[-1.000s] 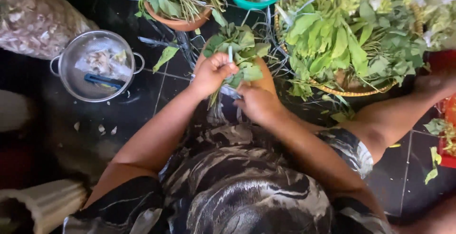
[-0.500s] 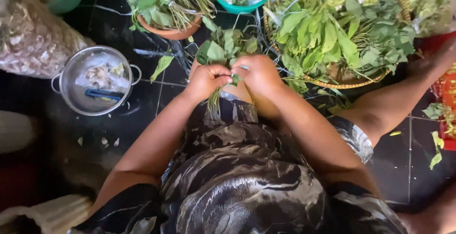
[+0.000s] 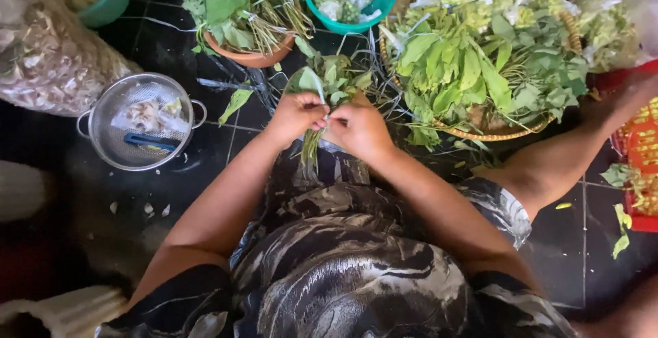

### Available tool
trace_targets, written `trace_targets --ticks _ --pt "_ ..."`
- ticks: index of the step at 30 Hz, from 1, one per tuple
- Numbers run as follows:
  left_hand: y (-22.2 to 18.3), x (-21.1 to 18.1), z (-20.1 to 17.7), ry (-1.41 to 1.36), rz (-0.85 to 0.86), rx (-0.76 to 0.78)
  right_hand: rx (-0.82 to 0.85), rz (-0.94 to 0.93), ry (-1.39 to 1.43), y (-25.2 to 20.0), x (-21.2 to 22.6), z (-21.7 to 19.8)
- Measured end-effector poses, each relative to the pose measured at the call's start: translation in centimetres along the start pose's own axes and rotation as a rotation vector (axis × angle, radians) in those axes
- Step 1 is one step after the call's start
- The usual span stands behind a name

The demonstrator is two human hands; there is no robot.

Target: A person sits on the floor and ties bunches of leafy green vegetables using thin strips of material.

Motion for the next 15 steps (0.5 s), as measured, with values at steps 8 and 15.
trace_targets --ticks 8,15 --pt "-0.8 -0.5 0.7 0.070 0.015 -0.095 -0.113 -0.361 -0.114 -0.5 6.0 -3.3" --pt "-2.1 -1.1 -0.3 0.415 0.692 -0.102 -0.089 0.043 -0.163 -0.8 -1.8 4.4"
Point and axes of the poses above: each hand's wrist, its own y-axis towards the middle knuckle, its own z-axis out of the palm, x = y × z, the point moved 1 cm from there along y, towards the middle knuckle, and after that the axes turned 10 degrees about -x, right-handed, at the moved point
